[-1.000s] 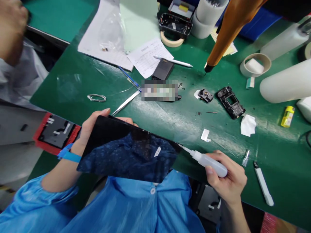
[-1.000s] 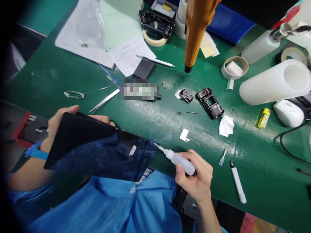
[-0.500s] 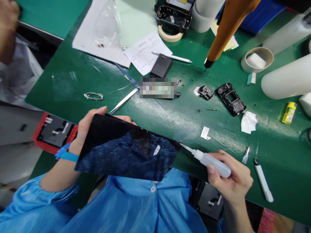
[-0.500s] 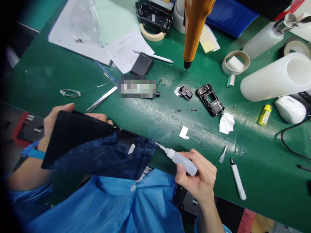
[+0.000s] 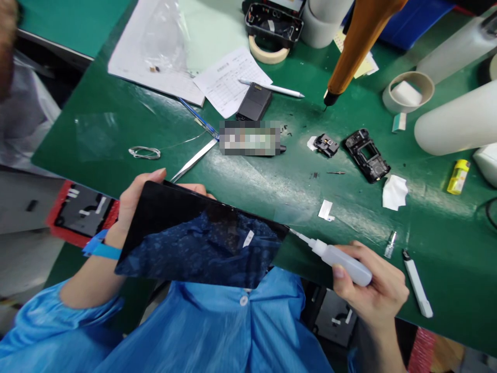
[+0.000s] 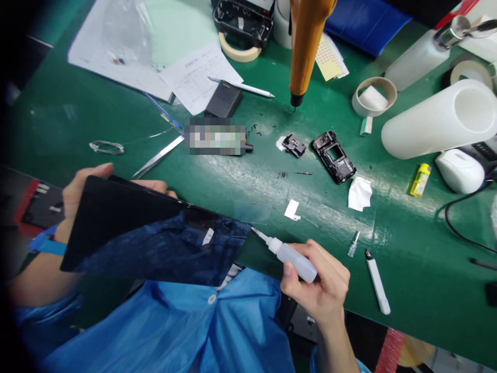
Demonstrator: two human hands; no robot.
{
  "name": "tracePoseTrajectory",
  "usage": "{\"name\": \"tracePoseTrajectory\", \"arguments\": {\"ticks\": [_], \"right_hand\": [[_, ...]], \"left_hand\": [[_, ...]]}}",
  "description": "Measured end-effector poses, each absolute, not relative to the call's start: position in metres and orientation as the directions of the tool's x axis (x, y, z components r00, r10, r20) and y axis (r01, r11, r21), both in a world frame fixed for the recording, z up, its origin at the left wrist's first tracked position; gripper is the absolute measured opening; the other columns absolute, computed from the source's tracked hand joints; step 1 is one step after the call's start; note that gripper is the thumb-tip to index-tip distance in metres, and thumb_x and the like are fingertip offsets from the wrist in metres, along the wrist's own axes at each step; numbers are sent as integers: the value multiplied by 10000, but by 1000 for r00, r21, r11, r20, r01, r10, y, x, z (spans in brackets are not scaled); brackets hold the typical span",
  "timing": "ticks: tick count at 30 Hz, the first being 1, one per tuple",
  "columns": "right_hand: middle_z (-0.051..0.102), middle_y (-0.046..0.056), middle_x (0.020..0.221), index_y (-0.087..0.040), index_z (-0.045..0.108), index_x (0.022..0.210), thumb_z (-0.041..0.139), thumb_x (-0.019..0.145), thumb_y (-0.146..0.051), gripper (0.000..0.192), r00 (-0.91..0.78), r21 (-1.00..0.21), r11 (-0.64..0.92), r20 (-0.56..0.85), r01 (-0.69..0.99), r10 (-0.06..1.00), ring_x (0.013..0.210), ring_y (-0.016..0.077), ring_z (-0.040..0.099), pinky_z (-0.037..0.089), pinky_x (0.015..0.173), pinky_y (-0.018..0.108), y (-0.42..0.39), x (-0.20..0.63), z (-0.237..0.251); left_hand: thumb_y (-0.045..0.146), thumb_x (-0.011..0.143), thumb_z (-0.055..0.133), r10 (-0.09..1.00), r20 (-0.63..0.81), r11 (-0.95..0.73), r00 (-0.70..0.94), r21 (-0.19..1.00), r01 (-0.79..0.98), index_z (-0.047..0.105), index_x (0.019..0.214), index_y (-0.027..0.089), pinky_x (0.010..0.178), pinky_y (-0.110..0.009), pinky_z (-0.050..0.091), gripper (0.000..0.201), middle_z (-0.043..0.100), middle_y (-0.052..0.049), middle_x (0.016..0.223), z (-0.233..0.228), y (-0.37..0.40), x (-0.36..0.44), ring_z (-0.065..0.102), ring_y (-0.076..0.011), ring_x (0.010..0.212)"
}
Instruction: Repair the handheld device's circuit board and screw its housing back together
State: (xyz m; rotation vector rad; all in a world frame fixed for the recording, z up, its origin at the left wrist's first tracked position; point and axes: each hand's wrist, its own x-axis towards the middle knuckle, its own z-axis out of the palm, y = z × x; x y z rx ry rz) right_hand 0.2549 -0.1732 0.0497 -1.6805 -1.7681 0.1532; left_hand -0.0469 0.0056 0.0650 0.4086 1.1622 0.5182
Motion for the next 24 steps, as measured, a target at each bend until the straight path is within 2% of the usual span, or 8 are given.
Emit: {"name": "tracePoseTrajectory", "arguments": {"ticks": [3, 5, 8, 16, 20, 22, 24], "right_hand": [[767, -7, 729, -216, 717, 931, 654, 1059, -273, 154, 71, -518, 150, 382, 842, 921, 573, 136, 697, 588, 608, 242, -176, 256, 51], [758, -6, 716, -221, 719, 931, 650, 1064, -283, 163, 73, -514, 144, 378, 846, 923, 560, 140, 693, 579, 580, 250, -177, 256, 51], [747, -3, 694, -228, 729, 929, 647, 1054, -283, 160, 88, -514, 127, 374, 848, 923, 538, 151, 688, 556, 526, 265, -179, 255, 52], [777, 2, 737, -228, 727, 948, 664, 1044, -271, 123, 118, -518, 111, 388, 848, 914, 578, 159, 711, 582, 580, 272, -187, 251, 49], [763, -5, 729, -228, 735, 949, 662, 1056, -277, 138, 129, -538, 109, 385, 836, 914, 558, 150, 683, 551, 552, 265, -190, 249, 50], [746, -7, 718, -228, 754, 942, 672, 1063, -319, 172, 192, -569, 81, 404, 818, 895, 542, 148, 659, 524, 527, 271, -193, 250, 48], [723, -9, 707, -225, 776, 934, 709, 1051, -366, 195, 333, -634, 22, 434, 773, 837, 526, 148, 635, 494, 500, 277, -198, 253, 41]], "left_hand": [[781, 816, 745, 581, -759, 814, 295, 549, -188, 725, 802, 174, 645, -410, 653, 607, 757, -116, 774, 66, 5, -47, 674, -270, 689], [740, 764, 812, 563, -748, 826, 351, 532, -189, 730, 796, 156, 653, -374, 647, 591, 753, -104, 756, 66, 6, -48, 674, -250, 683], [689, 689, 883, 545, -737, 836, 400, 515, -191, 736, 795, 144, 667, -350, 642, 574, 787, -118, 824, 66, 7, -50, 704, -265, 740], [765, 740, 811, 541, -761, 837, 357, 527, -144, 703, 787, 172, 713, -413, 648, 605, 787, -133, 876, 68, 6, -52, 703, -302, 807], [743, 691, 839, 516, -741, 844, 429, 524, -110, 704, 804, 160, 704, -450, 651, 610, 775, -141, 861, 57, 14, -62, 704, -316, 781], [704, 639, 877, 486, -726, 856, 486, 508, -96, 705, 830, 150, 718, -486, 660, 611, 794, -164, 908, 50, 19, -68, 716, -343, 806], [693, 611, 895, 470, -711, 859, 524, 506, -84, 718, 854, 146, 738, -501, 672, 625, 812, -182, 968, 45, 23, -73, 733, -374, 857]]}}
